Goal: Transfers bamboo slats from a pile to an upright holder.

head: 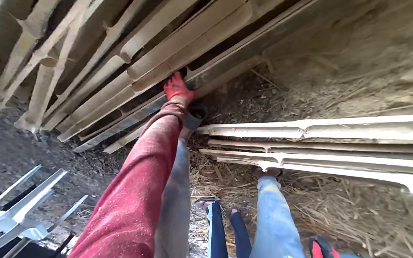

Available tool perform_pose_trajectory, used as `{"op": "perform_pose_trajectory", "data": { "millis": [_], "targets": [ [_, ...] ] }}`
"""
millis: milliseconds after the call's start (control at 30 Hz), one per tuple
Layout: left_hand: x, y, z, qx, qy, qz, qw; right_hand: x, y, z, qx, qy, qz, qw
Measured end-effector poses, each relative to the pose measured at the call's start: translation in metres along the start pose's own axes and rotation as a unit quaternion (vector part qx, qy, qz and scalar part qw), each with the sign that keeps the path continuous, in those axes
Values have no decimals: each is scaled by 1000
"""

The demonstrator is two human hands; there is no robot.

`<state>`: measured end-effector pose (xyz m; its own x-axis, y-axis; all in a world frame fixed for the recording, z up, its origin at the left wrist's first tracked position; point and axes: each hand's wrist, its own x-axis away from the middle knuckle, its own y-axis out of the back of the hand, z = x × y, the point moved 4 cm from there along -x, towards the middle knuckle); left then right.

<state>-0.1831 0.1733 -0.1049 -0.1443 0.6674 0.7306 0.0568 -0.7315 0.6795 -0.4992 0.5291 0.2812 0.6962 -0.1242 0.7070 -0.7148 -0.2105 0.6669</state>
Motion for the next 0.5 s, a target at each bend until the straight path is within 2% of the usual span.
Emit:
{"op": "perform_pose_trajectory", "data": {
  "millis": [100,200,267,367,433,500],
  "targets": [
    [-12,5,17,-7,-18,50,999,-10,-5,-18,-6,14,14,1000],
    [-10,6,12,-21,-18,77,997,-42,-23,-105,0,93,-31,995],
    [-9,9,15,-40,-27,96,994,-50,-30,-136,-15,122,-51,991],
    [-3,23,22,-4,-83,156,984,-51,-38,-134,-15,132,-62,989],
    [32,33,29,29,-109,230,967,-44,-40,-130,4,125,-62,990],
    [71,37,43,67,-132,263,953,-38,-45,-124,6,137,-72,988]
  ]
}}
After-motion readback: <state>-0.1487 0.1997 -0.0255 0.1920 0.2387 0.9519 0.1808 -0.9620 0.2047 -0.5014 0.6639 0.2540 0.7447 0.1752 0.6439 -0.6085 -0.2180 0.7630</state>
